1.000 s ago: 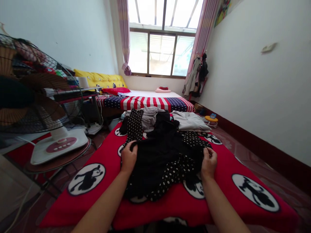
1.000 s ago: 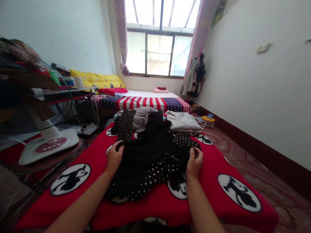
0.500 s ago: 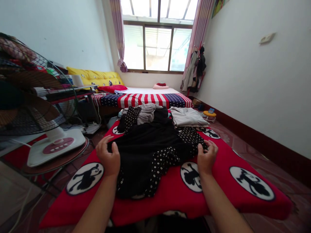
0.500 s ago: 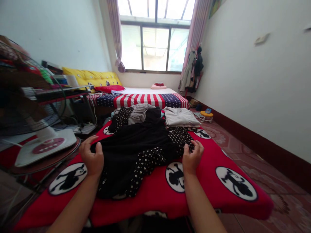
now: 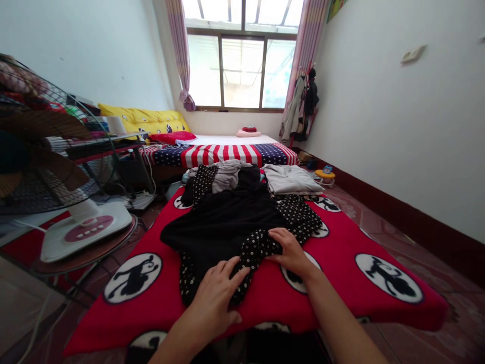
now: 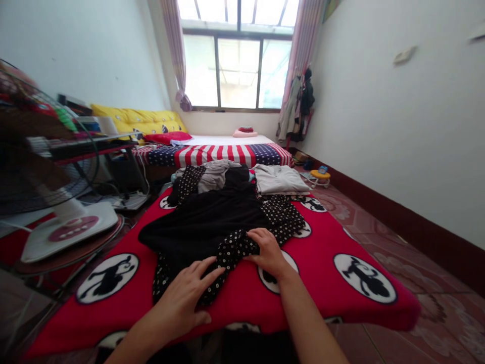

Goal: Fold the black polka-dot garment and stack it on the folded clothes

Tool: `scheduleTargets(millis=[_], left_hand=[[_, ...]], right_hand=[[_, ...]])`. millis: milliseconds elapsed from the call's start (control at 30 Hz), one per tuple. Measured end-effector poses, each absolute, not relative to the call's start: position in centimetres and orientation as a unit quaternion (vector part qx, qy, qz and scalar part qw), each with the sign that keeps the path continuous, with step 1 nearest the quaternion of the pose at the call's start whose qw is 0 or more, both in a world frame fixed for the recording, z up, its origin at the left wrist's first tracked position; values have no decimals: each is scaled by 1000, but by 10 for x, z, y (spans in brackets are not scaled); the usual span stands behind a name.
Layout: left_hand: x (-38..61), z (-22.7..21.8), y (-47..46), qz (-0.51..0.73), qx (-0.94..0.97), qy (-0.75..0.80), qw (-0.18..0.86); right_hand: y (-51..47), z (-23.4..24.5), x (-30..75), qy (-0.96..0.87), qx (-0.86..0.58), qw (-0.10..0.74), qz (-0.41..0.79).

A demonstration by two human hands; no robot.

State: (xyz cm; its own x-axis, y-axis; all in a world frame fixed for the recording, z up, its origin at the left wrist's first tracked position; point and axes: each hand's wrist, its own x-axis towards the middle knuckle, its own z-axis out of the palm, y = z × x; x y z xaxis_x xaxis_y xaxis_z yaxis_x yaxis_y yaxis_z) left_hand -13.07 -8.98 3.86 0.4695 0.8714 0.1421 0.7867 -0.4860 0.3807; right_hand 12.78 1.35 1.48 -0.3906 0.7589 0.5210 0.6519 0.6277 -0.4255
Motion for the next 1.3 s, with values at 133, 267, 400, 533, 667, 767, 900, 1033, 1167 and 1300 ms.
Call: scheduleTargets(millis=[133,267,400,533,667,767,900,1033,1167,1300], left_hand=[[-129,33,-82,179,826,517,138],[-145,58,-78,223,805,497,234],[-176,103,-57,303,728,430,439],[-189,100,9,519,549,470,457],[-192,52,67,586,455,568,356],[-199,26,75,589,463,569,340],[-200,20,57,486,627,554,251],[-181,27,39,317,792,510,110],[-160,32,30,246,797,550,35],[-140,40,14,191,811,513,207]], right_hand=[[15,13,129,-810,-430,390,83],[9,18,132,-715,-460,491,190],[10,21,135,-604,-452,559,344],[20,18,134,-529,-470,594,383],[30,10,135,-511,-484,622,342],[32,7,137,-514,-479,625,339],[30,10,136,-528,-483,619,324],[24,15,134,-568,-478,591,317],[13,19,125,-674,-451,505,293],[4,20,114,-817,-407,374,166]])
